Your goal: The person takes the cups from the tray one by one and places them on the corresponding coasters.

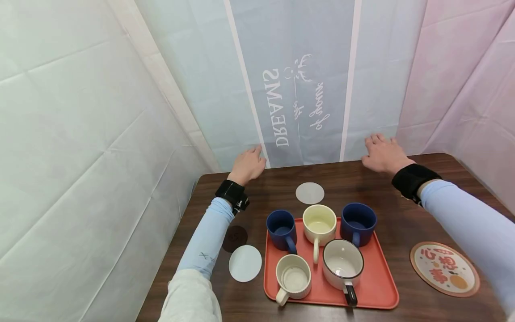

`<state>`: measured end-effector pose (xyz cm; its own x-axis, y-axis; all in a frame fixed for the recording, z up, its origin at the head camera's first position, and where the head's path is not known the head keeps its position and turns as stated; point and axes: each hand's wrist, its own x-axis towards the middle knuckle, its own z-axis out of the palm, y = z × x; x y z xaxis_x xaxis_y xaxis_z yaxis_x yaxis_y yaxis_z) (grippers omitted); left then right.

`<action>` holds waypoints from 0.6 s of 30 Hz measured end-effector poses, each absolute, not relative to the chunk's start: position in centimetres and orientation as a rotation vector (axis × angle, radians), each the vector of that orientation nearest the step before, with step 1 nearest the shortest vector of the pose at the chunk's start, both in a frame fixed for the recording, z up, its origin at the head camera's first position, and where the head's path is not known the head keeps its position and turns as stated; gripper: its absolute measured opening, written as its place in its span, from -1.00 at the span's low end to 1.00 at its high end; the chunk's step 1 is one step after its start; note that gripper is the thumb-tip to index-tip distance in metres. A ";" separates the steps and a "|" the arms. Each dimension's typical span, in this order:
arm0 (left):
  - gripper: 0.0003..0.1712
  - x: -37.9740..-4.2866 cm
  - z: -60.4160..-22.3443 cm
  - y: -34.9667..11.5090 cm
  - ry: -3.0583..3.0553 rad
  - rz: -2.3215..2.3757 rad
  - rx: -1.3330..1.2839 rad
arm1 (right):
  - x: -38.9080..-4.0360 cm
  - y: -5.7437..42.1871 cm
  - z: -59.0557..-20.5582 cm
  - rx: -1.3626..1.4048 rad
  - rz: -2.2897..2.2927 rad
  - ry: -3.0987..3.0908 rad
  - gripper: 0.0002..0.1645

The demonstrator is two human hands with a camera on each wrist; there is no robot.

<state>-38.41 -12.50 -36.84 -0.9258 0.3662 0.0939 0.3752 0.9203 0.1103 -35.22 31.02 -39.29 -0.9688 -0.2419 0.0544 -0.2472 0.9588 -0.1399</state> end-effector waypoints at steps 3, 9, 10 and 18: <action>-0.55 -37.4 -37.2 -12.6 -2.984 -0.256 -0.613 | -34.1 31.2 -39.5 0.403 0.186 -3.026 -0.22; -0.51 -33.5 -39.2 -13.6 -2.992 -0.384 -0.655 | -30.9 31.7 -40.7 0.448 0.256 -2.965 -0.28; -0.50 -32.6 -39.6 -13.8 -2.996 -0.406 -0.657 | -30.2 31.8 -40.9 0.446 0.276 -2.970 -0.27; -0.47 -24.0 -41.6 -15.3 -3.018 -0.460 -0.633 | -24.5 32.0 -43.1 0.402 0.404 -2.964 -0.57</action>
<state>-24.04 -15.32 -41.55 -0.9172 0.3896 0.0827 0.3966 0.8740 0.2807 -24.54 32.02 -43.07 -0.9571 -0.2440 0.1562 -0.2769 0.9290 -0.2456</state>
